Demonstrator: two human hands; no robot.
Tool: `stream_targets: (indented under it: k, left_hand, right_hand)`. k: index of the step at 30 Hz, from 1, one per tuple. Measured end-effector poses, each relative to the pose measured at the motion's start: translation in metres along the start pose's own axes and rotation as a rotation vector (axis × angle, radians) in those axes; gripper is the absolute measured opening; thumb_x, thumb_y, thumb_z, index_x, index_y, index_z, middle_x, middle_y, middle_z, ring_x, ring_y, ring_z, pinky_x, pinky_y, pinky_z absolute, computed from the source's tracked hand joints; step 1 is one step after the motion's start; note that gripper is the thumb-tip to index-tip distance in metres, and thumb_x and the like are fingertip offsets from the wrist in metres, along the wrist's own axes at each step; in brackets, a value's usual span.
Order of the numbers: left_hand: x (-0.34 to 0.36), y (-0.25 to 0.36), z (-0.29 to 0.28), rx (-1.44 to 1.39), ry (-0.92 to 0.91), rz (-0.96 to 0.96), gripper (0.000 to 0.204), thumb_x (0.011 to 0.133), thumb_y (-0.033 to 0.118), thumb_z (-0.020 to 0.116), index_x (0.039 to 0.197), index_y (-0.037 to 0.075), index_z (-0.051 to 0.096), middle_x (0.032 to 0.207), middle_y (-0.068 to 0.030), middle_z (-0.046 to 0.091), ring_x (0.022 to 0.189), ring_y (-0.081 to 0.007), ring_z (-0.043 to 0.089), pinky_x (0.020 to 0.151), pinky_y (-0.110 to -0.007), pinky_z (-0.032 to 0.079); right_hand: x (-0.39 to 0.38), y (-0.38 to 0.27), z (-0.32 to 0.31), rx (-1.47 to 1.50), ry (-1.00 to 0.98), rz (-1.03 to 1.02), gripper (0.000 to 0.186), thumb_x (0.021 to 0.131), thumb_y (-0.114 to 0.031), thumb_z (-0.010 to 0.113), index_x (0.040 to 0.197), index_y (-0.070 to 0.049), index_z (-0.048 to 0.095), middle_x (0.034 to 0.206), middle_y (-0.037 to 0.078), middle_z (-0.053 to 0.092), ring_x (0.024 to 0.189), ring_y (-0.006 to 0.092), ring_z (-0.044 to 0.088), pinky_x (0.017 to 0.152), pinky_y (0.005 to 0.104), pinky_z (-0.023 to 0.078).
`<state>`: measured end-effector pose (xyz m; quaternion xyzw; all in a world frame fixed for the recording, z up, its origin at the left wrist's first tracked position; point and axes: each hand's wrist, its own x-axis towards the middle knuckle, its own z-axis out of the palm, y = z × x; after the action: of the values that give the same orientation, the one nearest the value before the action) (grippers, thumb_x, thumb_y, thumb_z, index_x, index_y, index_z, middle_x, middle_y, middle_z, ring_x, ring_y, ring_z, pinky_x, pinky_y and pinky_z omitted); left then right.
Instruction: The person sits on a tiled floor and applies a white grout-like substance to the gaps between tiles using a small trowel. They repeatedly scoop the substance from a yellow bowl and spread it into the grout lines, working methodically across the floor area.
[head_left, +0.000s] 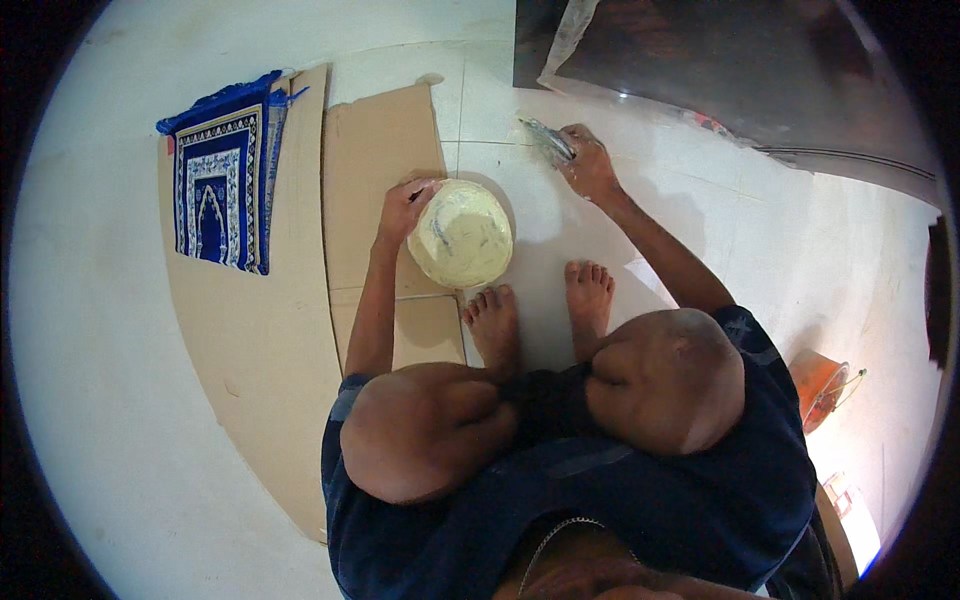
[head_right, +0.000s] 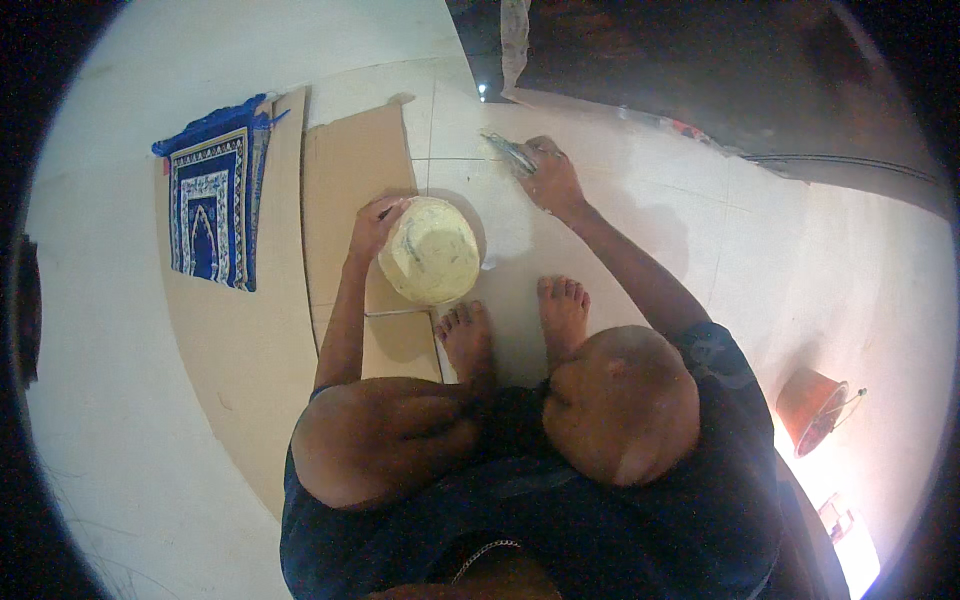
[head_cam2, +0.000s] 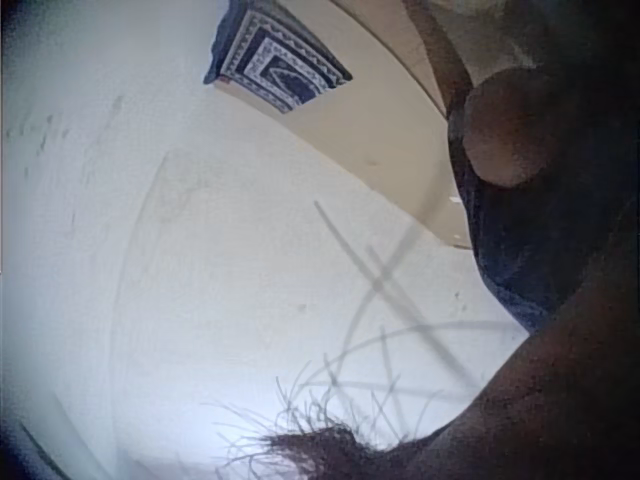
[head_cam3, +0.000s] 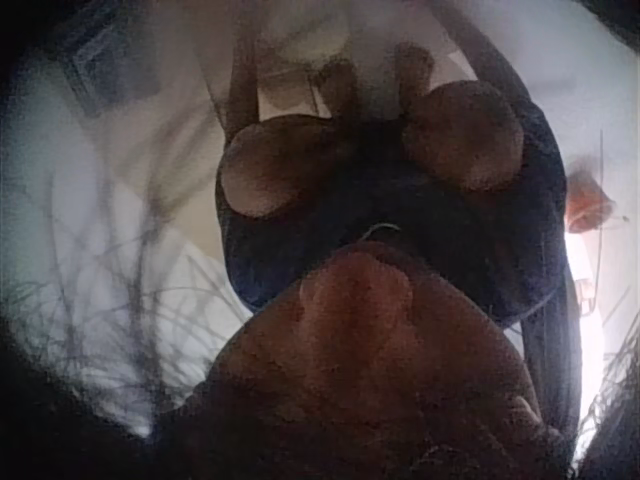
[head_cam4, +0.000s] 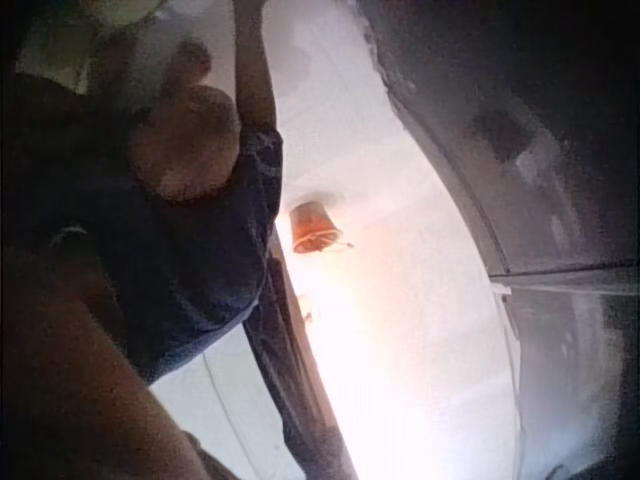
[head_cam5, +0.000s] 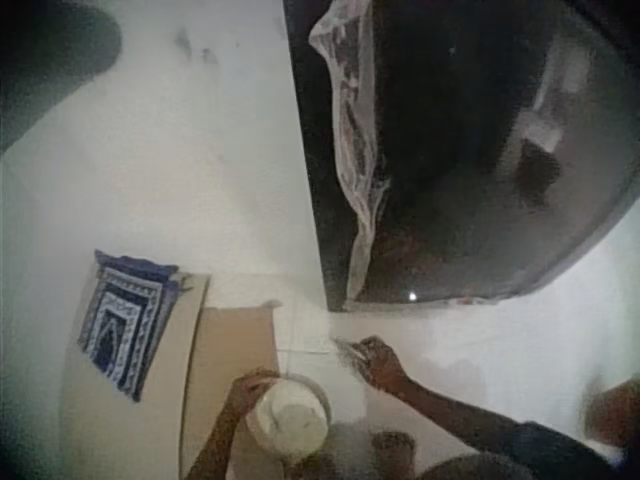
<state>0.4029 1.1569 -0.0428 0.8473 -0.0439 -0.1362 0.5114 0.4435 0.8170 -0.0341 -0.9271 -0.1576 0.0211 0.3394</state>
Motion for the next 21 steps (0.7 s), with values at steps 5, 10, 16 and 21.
stream_targets:
  k: [5,10,16,21]
  left_hand:
    - [-0.001,-0.013,0.005,-0.074,0.025,-0.089,0.021,0.089,0.017,0.060,0.102,0.002,0.067,0.088,-0.0097,0.067,0.080,-0.0163,0.060,0.074,-0.030,0.049]
    - [-0.006,-0.020,0.001,-0.040,0.038,-0.021,0.022,0.090,0.018,0.058,0.102,0.001,0.067,0.090,-0.0074,0.067,0.083,-0.0129,0.060,0.078,-0.028,0.048]
    - [-0.009,0.001,-0.002,-0.032,0.043,-0.041,0.023,0.090,0.019,0.058,0.103,0.001,0.067,0.094,-0.0097,0.066,0.086,-0.0162,0.060,0.080,-0.029,0.047]
    - [-0.011,-0.011,-0.003,-0.024,0.054,-0.076,0.023,0.090,0.019,0.059,0.101,0.001,0.067,0.093,-0.0094,0.065,0.085,-0.0155,0.059,0.079,-0.028,0.046]
  right_hand:
    - [-0.010,0.014,-0.006,-0.443,-0.203,-0.130,0.045,0.075,-0.016,0.061,0.120,-0.009,0.054,0.123,0.016,0.046,0.098,0.0301,0.058,0.076,0.0395,0.054]
    - [-0.027,0.007,0.000,-0.563,-0.283,-0.243,0.041,0.075,-0.010,0.058,0.115,-0.004,0.055,0.126,0.016,0.043,0.104,0.0315,0.055,0.074,0.0396,0.056]
    - [-0.027,0.008,-0.015,-0.554,-0.224,-0.115,0.042,0.076,-0.009,0.055,0.118,-0.003,0.052,0.123,0.014,0.043,0.102,0.0284,0.055,0.067,0.0355,0.057]
    - [-0.035,0.013,-0.022,-0.568,-0.288,-0.168,0.041,0.076,-0.011,0.056,0.116,-0.003,0.054,0.122,0.013,0.043,0.101,0.0271,0.055,0.067,0.0359,0.057]
